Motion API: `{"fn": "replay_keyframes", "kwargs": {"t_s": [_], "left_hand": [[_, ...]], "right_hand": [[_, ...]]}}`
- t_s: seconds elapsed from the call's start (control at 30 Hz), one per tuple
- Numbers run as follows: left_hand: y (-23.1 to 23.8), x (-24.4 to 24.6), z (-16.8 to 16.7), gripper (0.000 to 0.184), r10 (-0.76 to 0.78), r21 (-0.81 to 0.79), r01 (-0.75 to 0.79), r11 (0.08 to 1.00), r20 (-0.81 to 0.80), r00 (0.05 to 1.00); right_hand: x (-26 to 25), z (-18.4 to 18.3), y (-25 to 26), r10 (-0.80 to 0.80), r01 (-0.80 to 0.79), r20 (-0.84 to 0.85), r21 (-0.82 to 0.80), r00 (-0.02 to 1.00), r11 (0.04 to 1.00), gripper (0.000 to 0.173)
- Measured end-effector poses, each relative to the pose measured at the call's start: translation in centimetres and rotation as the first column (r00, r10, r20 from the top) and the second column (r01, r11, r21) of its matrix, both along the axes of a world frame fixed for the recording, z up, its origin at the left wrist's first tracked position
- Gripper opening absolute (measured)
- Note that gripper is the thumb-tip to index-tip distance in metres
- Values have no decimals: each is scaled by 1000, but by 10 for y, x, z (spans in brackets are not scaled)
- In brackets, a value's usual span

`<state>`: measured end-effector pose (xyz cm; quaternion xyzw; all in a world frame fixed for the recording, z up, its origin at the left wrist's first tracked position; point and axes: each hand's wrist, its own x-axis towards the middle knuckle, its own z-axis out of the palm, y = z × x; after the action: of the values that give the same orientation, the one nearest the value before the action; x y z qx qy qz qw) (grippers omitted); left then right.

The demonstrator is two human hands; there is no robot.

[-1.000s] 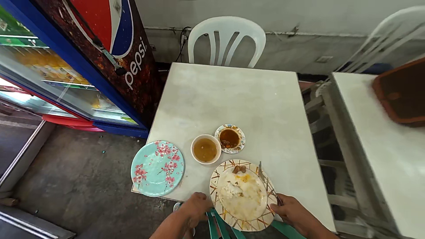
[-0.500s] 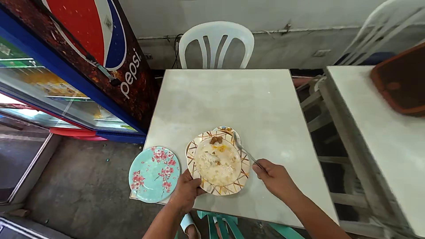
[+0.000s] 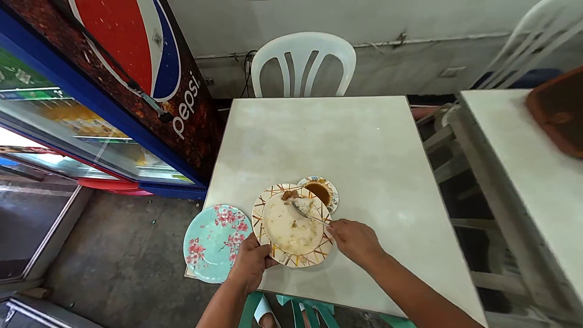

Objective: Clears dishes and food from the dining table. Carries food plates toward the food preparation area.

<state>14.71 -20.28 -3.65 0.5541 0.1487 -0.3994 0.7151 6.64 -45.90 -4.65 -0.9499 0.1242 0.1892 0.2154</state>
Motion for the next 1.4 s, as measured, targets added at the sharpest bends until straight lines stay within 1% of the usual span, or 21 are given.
{"fn": "replay_keyframes", "kwargs": {"t_s": [0.07,0.13,0.23,0.3,0.37,0.43,0.5,0.57,0.67,0.83,0.9,0.93,0.97,1.03,1.1,1.13,1.17,1.23,1.3,1.37,1.4], "left_hand": [[-1,2,1,30,-15,5,15,1000,9,1000],[-3,5,3,30,-21,0,21,1000,18,1000],[-6,8,6,31,-44,13,44,999,30,999],[-7,10,9,30,-59,30,58,998,31,998],[-7,11,12,30,-66,40,65,997,31,997],[-9,10,13,30,-68,43,66,997,30,997],[-11,9,13,30,-66,46,65,997,32,997],[-12,7,14,30,-66,45,64,997,34,997],[-9,6,17,31,-62,43,60,997,45,997],[-4,4,21,31,-54,47,51,998,53,997],[-4,4,21,30,-48,53,44,998,65,997],[-4,4,21,30,-45,58,41,997,70,997],[-5,5,21,30,-42,64,37,997,75,996],[-7,7,20,31,-43,74,36,997,88,995],[-9,9,20,30,-28,71,21,997,96,995],[-9,11,20,30,-17,70,10,998,98,995],[-9,13,21,29,-7,72,-1,997,104,995],[-7,16,22,28,-1,73,-8,997,119,993],[-4,19,22,29,-8,76,-1,997,125,992],[-2,18,23,28,-8,81,-2,997,118,993],[-1,17,23,28,-4,81,-5,997,115,993]], "right_hand": [[1,-4,-11,-44,44,-29,-1,999,999,36],[1,-9,-20,-92,93,-23,7,995,996,35],[-1,-13,-31,-157,157,17,32,987,987,33],[-3,-11,-30,-197,192,85,66,977,979,32],[-3,-3,-18,-208,185,159,147,965,972,32],[3,6,0,-150,116,156,206,976,972,35],[14,11,17,-64,47,87,185,994,982,39],[23,8,25,-63,60,19,137,998,989,40],[25,-1,18,-154,156,-27,109,988,982,39],[5,-11,-5,-285,289,-61,84,957,954,38],[-4,-10,-11,-331,331,-20,86,944,940,37],[-11,-9,-11,-340,334,37,118,940,935,37],[-19,-7,-8,-328,308,100,175,939,935,36],[-38,-2,7,-227,153,237,294,945,944,36],[-56,-9,23,-62,-61,387,298,920,953,36],[-62,-17,26,-1,-130,447,264,895,956,37],[-64,-24,25,29,-156,462,239,886,959,38],[-59,-30,10,18,-111,367,234,930,966,38],[-44,-35,-13,-26,-18,229,189,973,982,38],[-29,-36,-32,-93,74,138,133,986,988,35],[-23,-36,-37,-127,114,125,111,984,987,34]]}}
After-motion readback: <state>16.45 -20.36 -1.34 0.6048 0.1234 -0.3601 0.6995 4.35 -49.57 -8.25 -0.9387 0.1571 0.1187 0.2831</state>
